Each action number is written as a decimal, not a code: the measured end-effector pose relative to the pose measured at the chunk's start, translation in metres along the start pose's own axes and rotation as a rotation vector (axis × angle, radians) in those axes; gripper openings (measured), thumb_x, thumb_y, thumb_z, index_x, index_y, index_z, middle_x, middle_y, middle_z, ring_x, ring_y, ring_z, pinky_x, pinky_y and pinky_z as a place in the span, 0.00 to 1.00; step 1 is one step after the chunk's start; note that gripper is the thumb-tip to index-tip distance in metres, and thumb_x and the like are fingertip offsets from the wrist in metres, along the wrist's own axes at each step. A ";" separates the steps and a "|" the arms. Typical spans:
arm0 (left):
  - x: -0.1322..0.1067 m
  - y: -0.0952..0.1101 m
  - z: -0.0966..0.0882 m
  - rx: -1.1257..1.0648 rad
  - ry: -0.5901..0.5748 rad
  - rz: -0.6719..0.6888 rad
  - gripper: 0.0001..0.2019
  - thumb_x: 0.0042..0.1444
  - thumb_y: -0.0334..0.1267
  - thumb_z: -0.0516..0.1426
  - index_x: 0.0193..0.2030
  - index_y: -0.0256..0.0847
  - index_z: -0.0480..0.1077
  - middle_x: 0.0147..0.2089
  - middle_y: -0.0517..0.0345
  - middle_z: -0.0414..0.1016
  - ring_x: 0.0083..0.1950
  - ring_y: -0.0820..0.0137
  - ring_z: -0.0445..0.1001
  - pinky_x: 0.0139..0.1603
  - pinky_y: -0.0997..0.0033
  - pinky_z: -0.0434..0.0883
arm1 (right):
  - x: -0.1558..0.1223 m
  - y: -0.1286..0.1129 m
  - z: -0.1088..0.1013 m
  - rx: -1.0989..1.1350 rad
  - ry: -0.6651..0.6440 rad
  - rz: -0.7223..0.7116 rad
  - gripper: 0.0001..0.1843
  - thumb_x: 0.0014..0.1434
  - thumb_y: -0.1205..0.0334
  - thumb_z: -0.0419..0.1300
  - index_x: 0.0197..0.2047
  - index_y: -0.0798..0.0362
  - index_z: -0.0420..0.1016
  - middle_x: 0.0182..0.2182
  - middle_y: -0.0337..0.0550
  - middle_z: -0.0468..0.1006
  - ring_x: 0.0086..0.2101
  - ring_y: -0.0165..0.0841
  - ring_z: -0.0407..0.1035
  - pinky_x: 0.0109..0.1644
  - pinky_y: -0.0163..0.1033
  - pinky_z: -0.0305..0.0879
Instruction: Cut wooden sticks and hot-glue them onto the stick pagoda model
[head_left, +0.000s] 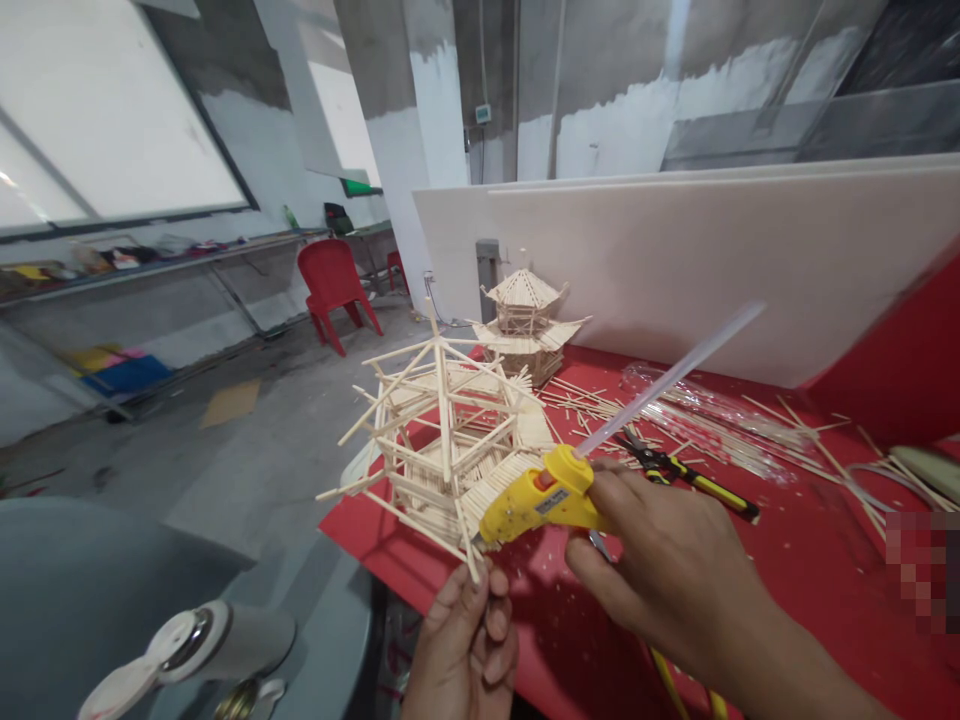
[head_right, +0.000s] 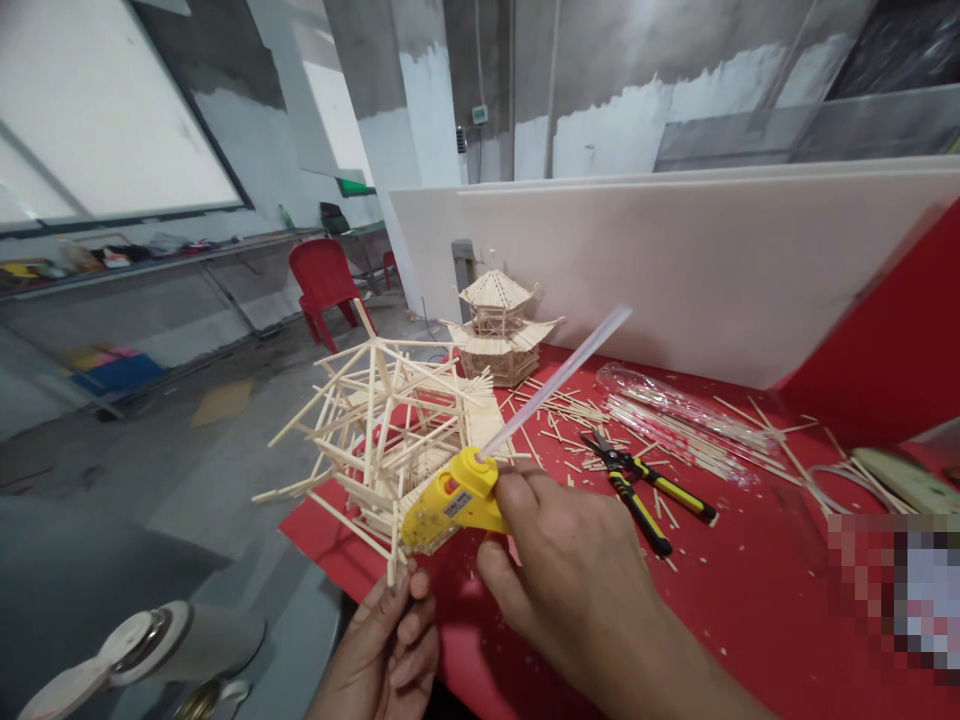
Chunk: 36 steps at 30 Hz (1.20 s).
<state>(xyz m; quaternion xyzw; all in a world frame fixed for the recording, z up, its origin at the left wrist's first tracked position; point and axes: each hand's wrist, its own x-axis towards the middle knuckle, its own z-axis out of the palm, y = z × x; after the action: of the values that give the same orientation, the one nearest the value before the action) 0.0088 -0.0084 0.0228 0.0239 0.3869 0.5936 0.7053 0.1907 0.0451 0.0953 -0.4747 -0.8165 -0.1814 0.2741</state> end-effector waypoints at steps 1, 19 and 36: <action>0.000 0.000 0.000 -0.002 -0.003 -0.003 0.17 0.37 0.37 0.75 0.30 0.35 0.75 0.27 0.64 0.72 0.20 0.85 0.62 0.14 0.87 0.56 | 0.000 0.000 0.000 -0.004 -0.001 0.003 0.01 0.59 0.63 0.48 0.36 0.47 0.58 0.21 0.35 0.70 0.18 0.35 0.66 0.27 0.38 0.43; 0.002 -0.001 -0.001 -0.046 -0.005 -0.024 0.17 0.38 0.36 0.75 0.30 0.35 0.74 0.26 0.65 0.71 0.19 0.85 0.62 0.15 0.86 0.58 | -0.005 0.002 -0.004 -0.031 0.005 -0.007 0.01 0.61 0.61 0.48 0.36 0.47 0.58 0.21 0.35 0.72 0.19 0.35 0.68 0.26 0.38 0.47; 0.001 -0.002 0.001 -0.010 0.012 0.001 0.19 0.38 0.36 0.75 0.31 0.36 0.71 0.27 0.64 0.72 0.20 0.83 0.64 0.15 0.86 0.58 | 0.000 -0.002 -0.005 0.014 -0.004 0.006 0.02 0.59 0.64 0.48 0.34 0.47 0.59 0.20 0.35 0.70 0.18 0.35 0.67 0.26 0.38 0.46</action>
<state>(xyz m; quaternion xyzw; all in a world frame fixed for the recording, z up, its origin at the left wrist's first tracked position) 0.0112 -0.0078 0.0221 0.0169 0.3883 0.5958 0.7028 0.1905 0.0410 0.0990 -0.4753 -0.8170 -0.1738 0.2764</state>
